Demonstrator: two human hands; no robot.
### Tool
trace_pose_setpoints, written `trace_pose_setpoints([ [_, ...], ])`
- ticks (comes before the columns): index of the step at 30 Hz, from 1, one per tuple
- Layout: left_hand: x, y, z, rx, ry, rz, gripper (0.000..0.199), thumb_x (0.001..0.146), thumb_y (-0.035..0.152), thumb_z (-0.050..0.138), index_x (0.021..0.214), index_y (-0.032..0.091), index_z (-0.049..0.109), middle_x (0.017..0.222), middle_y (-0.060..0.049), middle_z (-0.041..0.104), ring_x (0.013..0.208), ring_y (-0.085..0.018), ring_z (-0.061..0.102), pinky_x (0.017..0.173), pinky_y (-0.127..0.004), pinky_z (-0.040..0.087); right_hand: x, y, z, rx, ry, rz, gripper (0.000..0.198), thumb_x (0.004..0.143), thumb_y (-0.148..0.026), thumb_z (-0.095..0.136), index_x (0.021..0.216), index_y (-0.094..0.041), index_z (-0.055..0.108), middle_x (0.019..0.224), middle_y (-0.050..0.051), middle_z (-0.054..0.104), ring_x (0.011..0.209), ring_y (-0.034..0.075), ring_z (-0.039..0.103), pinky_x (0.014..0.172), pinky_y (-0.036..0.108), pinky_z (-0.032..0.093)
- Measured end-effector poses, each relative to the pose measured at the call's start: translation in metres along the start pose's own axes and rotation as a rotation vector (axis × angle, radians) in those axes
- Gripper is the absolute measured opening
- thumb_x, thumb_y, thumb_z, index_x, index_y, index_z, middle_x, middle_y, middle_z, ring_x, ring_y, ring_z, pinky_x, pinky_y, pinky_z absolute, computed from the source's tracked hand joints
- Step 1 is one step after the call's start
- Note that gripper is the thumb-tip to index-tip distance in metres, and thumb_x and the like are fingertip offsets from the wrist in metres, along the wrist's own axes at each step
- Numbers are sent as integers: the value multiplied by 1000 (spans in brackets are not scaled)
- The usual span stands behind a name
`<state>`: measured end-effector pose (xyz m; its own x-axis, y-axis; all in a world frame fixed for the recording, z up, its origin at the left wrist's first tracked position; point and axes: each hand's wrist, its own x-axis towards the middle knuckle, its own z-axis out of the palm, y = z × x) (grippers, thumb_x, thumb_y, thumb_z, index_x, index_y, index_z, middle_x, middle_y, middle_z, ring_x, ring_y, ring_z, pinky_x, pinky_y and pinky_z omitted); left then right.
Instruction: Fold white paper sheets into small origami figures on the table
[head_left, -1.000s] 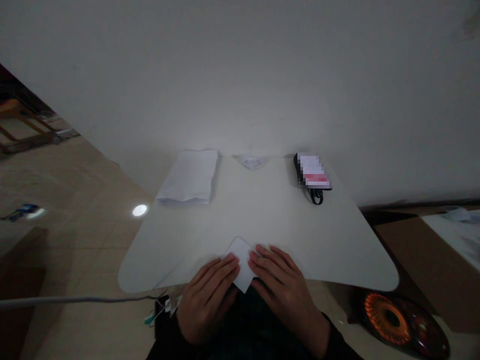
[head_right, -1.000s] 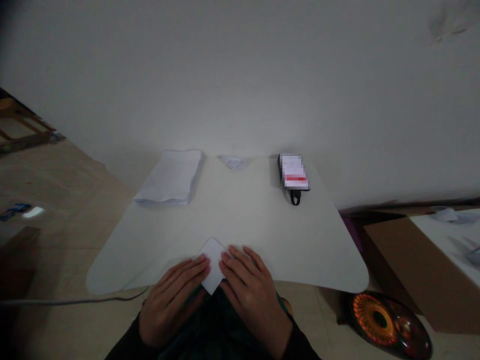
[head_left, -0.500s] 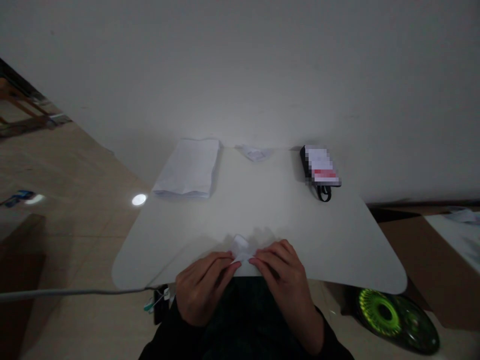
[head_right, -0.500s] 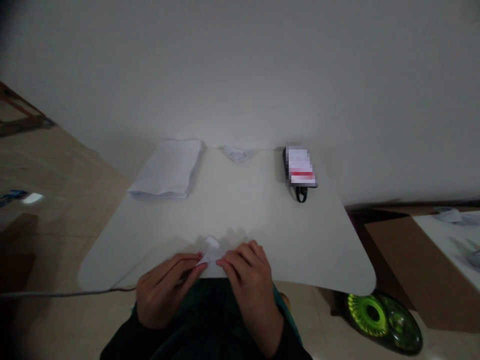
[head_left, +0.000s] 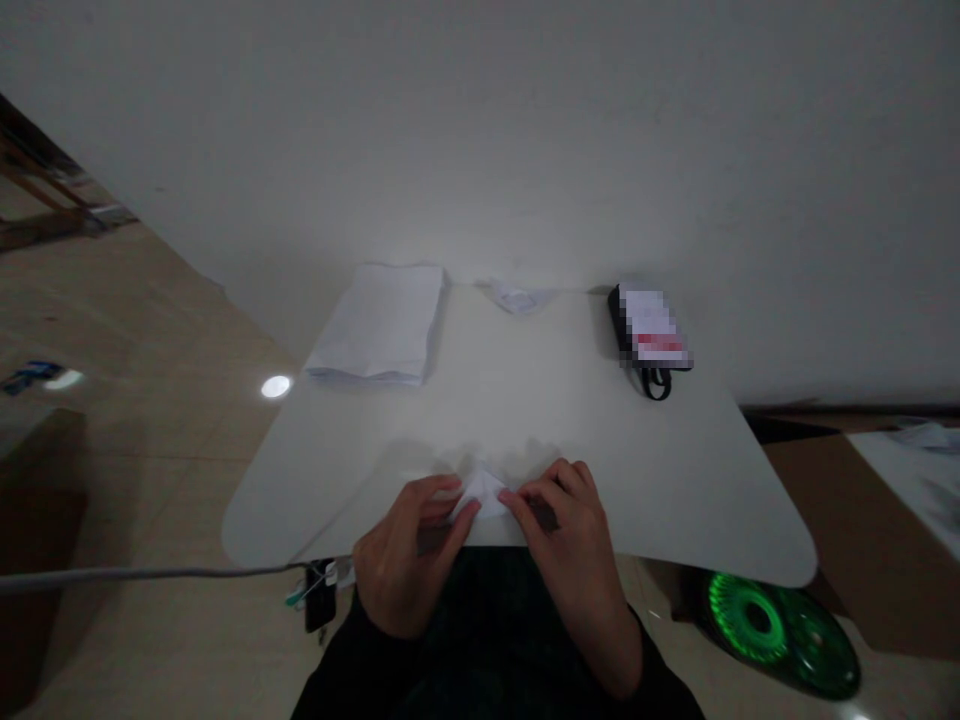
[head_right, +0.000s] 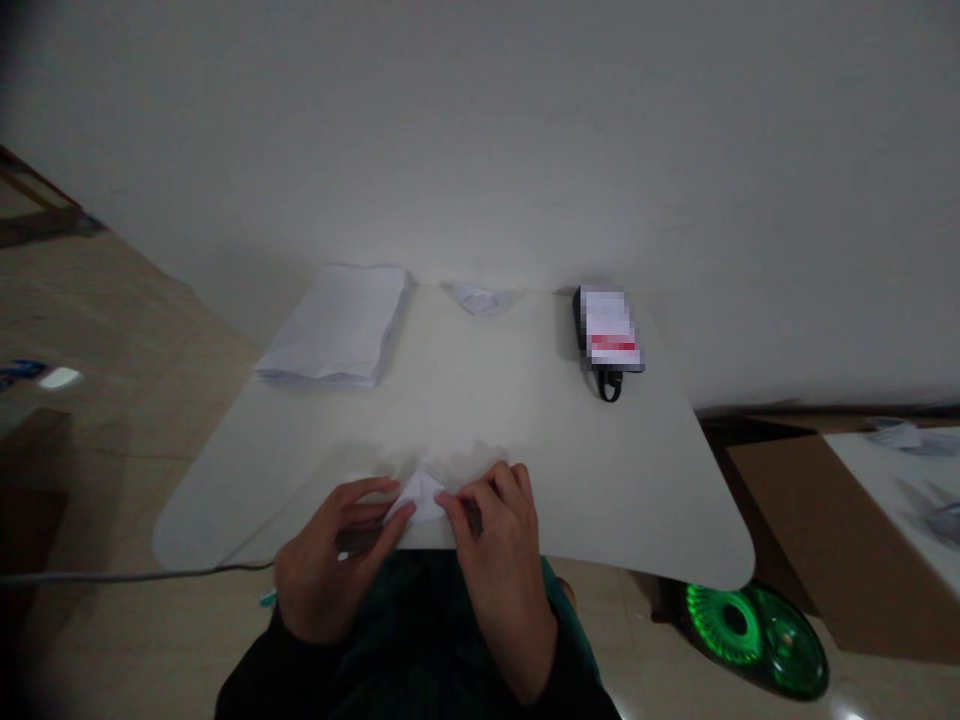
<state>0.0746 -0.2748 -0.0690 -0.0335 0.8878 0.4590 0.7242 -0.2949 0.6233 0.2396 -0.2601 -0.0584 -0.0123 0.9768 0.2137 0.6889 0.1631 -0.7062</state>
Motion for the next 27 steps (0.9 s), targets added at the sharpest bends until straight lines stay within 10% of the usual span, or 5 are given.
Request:
trace_pose_setpoints([
  [27, 13, -4, -1, 88, -69, 178, 11, 85, 20, 63, 94, 21, 69, 96, -3, 70, 83, -15, 64, 74, -28, 54, 4, 8, 6, -192, -43, -87, 24, 87, -32, 62, 67, -21, 55, 66, 0, 60, 72, 20, 49, 69, 34, 35],
])
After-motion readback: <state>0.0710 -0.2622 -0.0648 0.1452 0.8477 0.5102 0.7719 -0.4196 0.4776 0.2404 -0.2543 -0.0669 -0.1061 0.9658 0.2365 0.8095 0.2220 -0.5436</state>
